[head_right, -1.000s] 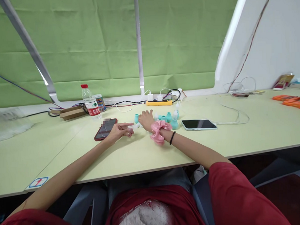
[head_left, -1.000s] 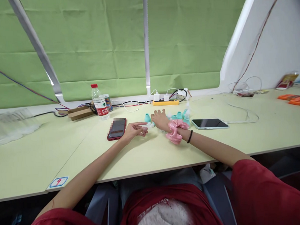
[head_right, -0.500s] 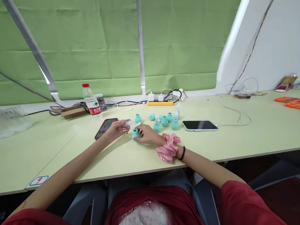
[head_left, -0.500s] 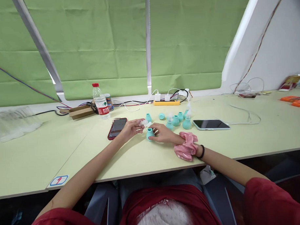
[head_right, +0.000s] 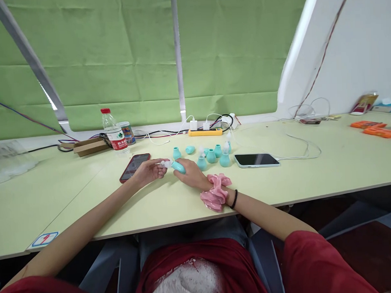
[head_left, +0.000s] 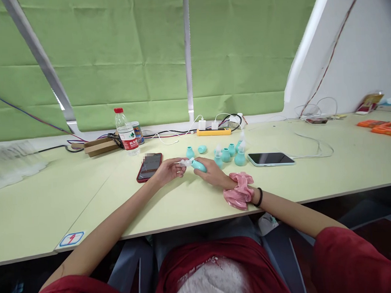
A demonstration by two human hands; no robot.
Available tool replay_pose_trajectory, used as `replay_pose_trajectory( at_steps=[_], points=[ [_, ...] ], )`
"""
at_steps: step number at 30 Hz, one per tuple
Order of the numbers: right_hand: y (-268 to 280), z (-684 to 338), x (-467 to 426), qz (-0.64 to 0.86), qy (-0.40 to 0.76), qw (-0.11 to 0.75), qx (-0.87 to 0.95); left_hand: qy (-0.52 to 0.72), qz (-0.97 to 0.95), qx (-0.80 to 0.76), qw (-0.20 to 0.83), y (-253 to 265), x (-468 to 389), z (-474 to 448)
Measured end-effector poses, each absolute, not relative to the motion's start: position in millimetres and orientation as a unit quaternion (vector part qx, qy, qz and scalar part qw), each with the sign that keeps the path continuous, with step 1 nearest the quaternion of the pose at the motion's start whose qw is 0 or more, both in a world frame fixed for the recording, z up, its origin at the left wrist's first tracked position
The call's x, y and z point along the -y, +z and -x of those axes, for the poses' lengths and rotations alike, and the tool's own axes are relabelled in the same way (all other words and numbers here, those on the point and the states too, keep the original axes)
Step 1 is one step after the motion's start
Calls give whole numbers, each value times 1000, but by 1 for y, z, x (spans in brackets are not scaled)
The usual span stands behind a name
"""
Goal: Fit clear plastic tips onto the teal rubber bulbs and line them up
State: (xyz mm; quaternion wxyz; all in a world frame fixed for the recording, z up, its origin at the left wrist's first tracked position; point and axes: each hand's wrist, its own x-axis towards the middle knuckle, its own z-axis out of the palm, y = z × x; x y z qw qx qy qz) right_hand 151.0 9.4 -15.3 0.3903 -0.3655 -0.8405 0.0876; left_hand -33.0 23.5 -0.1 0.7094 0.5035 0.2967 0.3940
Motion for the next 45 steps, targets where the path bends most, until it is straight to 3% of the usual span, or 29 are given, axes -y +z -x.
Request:
replay_pose_trajectory(
  at_steps=[11, 24, 30, 37, 45],
  points=[
    [-21, -153, -9, 378, -31, 347, 858, 386, -615, -309, 614, -3, -19, 31],
    [-19, -157, -10, 425, -53, 293, 855, 438, -658, -357, 497, -1, -7, 17],
    [-17, -161, -15, 377, 80, 352, 853, 424, -675, -345, 495, -1, -4, 14],
    [5, -176, 9, 382, 384, 361, 759, 411, -696, -328, 489, 4, 2, 10],
    [9, -181, 28, 376, 447, 366, 725, 407, -719, -331, 456, 6, 0, 9]
  ],
)
